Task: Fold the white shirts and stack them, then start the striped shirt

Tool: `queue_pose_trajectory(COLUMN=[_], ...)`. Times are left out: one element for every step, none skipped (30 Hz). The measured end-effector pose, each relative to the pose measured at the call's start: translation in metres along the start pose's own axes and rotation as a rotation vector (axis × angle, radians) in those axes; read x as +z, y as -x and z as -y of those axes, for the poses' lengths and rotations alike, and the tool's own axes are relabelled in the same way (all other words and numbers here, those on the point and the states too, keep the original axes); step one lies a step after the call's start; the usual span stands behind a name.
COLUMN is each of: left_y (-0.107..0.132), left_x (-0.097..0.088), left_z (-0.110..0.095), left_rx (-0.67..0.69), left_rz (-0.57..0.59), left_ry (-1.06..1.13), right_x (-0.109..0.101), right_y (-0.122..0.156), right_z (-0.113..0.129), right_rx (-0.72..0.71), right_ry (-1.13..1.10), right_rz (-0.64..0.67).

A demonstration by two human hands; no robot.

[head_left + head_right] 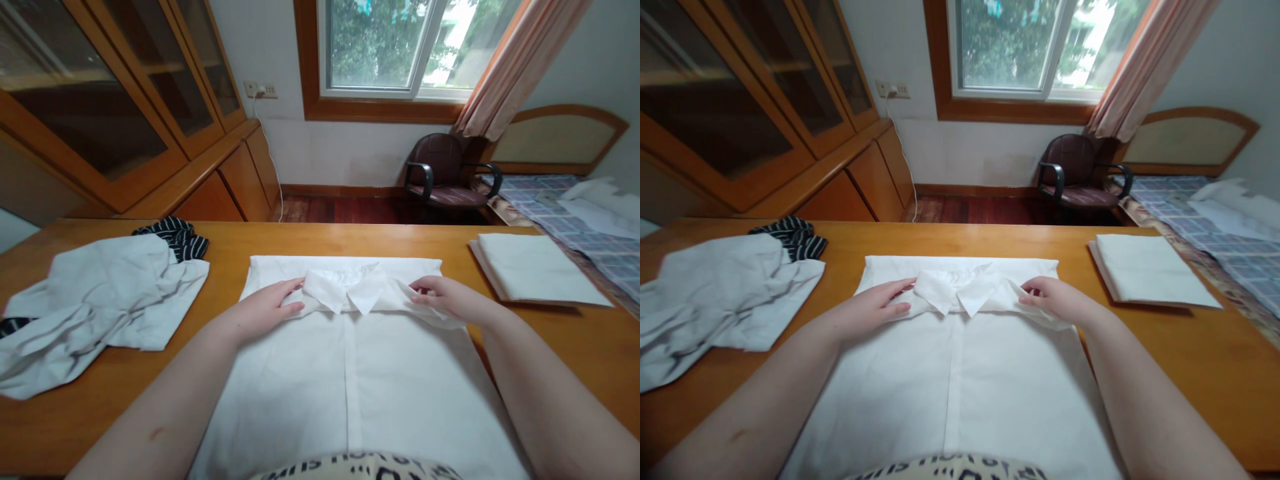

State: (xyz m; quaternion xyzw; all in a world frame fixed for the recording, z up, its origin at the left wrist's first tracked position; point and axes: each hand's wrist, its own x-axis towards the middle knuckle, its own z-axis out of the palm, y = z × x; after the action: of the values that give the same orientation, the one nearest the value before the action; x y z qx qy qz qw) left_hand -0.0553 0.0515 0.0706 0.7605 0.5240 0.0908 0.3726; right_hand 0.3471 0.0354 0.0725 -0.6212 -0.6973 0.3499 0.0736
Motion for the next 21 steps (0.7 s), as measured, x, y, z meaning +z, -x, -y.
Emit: queue_pose_trajectory(left_y=[0.0,0.0,0.0,0.001,0.002,0.003,0.003,0.004,0.005,0.005,0.005,0.005,0.005,0.006,0.006,0.008,0.009,0.011,0.013,0.015,0.017], left_x=[0.003,0.005,0.007,0.008,0.01,0.013,0.015,0.018,0.021,0.024,0.027,0.029,0.03,0.03,0.03,0.029,0.027,0.026,0.024,0.022,0.02], left_z=[-0.001,-0.003,-0.004,-0.005,-0.006,-0.009,-0.011,-0.014,-0.018,-0.021,-0.025,-0.029,-0.032,-0.035,-0.037,-0.039,-0.04,-0.041,-0.042,-0.043,-0.044], left_rx=[0.006,0.01,0.013,0.017,0.021,0.025,0.029,0.035,0.042,0.053,0.066,0.081,0.102,0.132,0.171,0.218,0.272,0.326,0.375,0.406,0.417], left_rz=[-0.005,-0.01,-0.017,-0.03,-0.049,-0.074,-0.101,-0.13,-0.159,-0.182,-0.197,-0.205,-0.204,-0.194,-0.18,-0.167,-0.156,-0.143,-0.125,-0.103,-0.065], left_ry=[0.011,0.022,0.038,0.063,0.095,0.127,0.148,0.152,0.136,0.101,0.058,0.017,-0.019,-0.05,-0.079,-0.105,-0.13,-0.155,-0.176,-0.19,-0.198], right_x=[0.002,0.004,0.006,0.008,0.01,0.012,0.015,0.019,0.023,0.027,0.031,0.034,0.037,0.038,0.038,0.036,0.034,0.032,0.029,0.027,0.025], right_y=[0.0,0.0,0.001,0.001,0.002,0.003,0.004,0.005,0.006,0.006,0.007,0.007,0.008,0.009,0.01,0.012,0.013,0.015,0.018,0.02,0.023], right_z=[0.003,0.006,0.01,0.013,0.016,0.019,0.022,0.025,0.027,0.029,0.031,0.033,0.035,0.038,0.04,0.043,0.046,0.049,0.051,0.053,0.054], right_rx=[-0.016,-0.028,-0.033,-0.032,-0.029,-0.03,-0.04,-0.057,-0.077,-0.095,-0.109,-0.119,-0.127,-0.141,-0.168,-0.214,-0.28,-0.361,-0.445,-0.518,-0.569], right_ry=[0.004,-0.004,-0.023,-0.05,-0.077,-0.096,-0.106,-0.108,-0.105,-0.1,-0.097,-0.097,-0.095,-0.09,-0.081,-0.066,-0.045,-0.024,-0.001,0.02,0.039], right_rz=[0.009,0.011,0.007,-0.006,-0.022,-0.037,-0.049,-0.063,-0.08,-0.098,-0.118,-0.138,-0.157,-0.17,-0.178,-0.178,-0.176,-0.18,-0.185,-0.186,-0.17])
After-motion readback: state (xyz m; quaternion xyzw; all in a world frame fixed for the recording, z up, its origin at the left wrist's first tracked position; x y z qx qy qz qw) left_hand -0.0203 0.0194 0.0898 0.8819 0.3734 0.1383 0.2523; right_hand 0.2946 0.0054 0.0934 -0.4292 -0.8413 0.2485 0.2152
